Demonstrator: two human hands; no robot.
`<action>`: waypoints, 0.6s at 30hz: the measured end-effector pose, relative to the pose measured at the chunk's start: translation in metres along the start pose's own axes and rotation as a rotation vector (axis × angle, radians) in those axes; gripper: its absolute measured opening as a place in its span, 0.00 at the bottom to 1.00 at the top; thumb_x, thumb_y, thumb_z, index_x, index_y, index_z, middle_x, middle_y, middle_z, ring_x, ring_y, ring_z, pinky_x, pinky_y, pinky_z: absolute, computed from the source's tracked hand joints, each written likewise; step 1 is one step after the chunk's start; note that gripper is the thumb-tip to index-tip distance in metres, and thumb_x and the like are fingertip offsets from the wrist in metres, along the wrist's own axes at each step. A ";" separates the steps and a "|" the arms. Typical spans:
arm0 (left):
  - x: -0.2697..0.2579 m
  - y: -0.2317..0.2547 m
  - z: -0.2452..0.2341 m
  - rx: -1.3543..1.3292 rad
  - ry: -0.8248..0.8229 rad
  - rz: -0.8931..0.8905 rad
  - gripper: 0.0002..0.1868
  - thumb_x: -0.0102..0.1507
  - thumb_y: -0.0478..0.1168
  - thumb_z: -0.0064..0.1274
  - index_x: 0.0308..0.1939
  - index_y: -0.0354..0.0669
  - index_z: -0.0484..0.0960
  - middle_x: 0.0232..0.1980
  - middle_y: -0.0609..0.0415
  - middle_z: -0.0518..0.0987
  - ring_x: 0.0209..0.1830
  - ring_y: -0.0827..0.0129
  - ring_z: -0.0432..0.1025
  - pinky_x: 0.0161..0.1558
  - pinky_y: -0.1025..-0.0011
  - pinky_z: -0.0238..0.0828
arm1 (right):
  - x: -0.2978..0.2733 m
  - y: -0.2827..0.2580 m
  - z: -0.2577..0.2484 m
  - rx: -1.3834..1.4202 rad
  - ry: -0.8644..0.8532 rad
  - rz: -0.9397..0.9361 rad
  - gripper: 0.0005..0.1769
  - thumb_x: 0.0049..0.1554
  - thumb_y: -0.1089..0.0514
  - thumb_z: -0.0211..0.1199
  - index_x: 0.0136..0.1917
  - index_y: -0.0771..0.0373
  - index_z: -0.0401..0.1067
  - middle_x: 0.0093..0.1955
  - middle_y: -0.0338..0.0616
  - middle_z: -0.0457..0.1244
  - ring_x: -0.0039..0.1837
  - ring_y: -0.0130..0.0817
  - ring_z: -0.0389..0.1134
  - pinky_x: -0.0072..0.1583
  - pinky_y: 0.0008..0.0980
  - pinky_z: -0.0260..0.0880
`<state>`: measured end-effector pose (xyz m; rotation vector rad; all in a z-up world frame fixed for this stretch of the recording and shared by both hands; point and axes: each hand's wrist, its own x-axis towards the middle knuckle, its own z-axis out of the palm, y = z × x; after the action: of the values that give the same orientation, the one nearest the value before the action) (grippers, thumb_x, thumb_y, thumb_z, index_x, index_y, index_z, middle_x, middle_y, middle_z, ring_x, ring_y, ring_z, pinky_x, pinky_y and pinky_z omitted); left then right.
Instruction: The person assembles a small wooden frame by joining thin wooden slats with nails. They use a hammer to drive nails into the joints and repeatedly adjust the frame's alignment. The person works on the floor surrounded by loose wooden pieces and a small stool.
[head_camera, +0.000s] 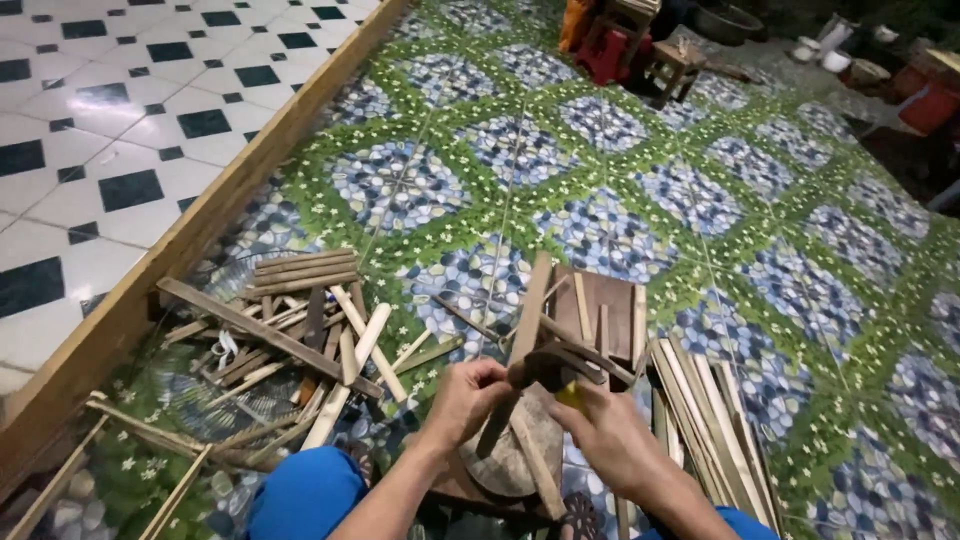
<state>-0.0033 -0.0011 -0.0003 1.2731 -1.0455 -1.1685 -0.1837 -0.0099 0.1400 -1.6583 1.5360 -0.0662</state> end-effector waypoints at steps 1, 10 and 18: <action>-0.002 -0.002 0.002 -0.036 -0.016 0.004 0.05 0.58 0.38 0.64 0.33 0.39 0.89 0.32 0.52 0.84 0.30 0.69 0.76 0.33 0.70 0.76 | -0.001 0.000 0.001 0.079 0.006 0.091 0.43 0.60 0.42 0.59 0.81 0.60 0.48 0.82 0.48 0.51 0.82 0.44 0.57 0.79 0.50 0.57; 0.003 -0.018 0.010 0.111 0.033 0.093 0.06 0.57 0.31 0.63 0.37 0.44 0.89 0.36 0.66 0.84 0.40 0.81 0.73 0.45 0.78 0.72 | 0.051 0.088 0.012 0.458 -0.076 0.097 0.27 0.61 0.53 0.59 0.74 0.46 0.70 0.33 0.40 0.57 0.31 0.31 0.57 0.33 0.30 0.56; 0.001 -0.022 0.005 0.098 0.126 -0.299 0.06 0.58 0.39 0.69 0.36 0.41 0.94 0.30 0.57 0.87 0.35 0.76 0.74 0.43 0.78 0.71 | 0.070 0.108 0.011 0.768 0.121 0.188 0.22 0.60 0.56 0.57 0.63 0.62 0.81 0.40 0.49 0.67 0.40 0.38 0.66 0.49 0.27 0.60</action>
<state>-0.0089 -0.0016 -0.0219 1.5998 -0.8482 -1.2522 -0.2458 -0.0500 0.0344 -0.9108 1.4843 -0.5879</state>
